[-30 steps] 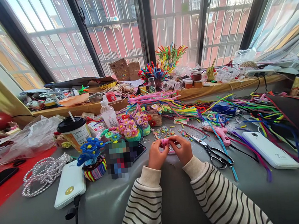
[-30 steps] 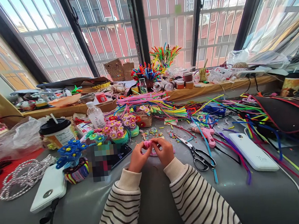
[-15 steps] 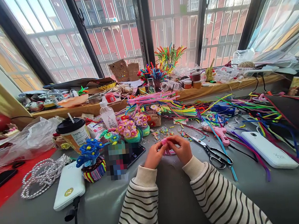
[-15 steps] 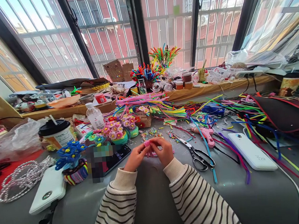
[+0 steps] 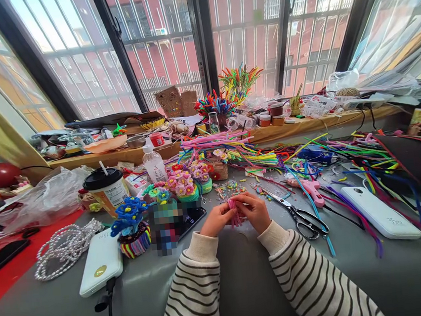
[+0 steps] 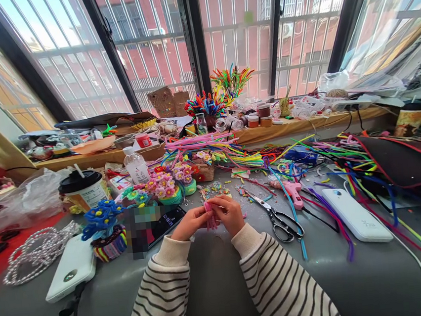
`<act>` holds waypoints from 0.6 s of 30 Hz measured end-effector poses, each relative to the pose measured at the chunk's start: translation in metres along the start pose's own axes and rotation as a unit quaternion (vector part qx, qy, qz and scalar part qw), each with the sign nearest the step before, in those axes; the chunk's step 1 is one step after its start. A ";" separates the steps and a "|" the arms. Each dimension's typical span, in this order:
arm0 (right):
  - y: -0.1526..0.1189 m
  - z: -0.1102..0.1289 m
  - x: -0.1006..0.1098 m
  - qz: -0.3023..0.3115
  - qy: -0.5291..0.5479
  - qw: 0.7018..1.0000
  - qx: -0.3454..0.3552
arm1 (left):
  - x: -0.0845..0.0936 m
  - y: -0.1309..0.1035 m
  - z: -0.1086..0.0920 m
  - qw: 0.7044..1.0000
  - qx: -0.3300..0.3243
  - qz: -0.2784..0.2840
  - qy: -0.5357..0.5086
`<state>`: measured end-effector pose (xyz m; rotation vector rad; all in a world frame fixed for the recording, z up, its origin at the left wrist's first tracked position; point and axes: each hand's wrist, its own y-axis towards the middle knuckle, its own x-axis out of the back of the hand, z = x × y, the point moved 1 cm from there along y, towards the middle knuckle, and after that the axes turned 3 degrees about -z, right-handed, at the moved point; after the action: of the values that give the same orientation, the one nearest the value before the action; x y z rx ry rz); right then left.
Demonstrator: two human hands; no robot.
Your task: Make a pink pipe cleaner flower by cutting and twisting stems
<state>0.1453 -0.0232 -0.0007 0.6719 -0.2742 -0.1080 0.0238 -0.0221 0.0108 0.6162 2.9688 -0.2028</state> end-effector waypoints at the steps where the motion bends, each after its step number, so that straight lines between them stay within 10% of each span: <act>1: 0.000 0.000 0.000 -0.002 0.005 1.000 0.000 | -0.001 0.000 0.000 1.000 0.000 -0.002 0.005; 7: 0.000 0.001 0.002 0.038 0.022 0.999 -0.018 | 0.000 -0.007 -0.001 0.992 -0.067 -0.051 0.090; 18: -0.005 -0.020 -0.004 0.214 -0.238 0.945 0.067 | 0.048 -0.030 -0.005 0.907 -0.168 -0.348 0.168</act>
<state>0.1471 -0.0138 -0.0196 0.7012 -0.8932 0.1701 -0.0326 -0.0299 0.0130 -0.5176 3.2906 0.4046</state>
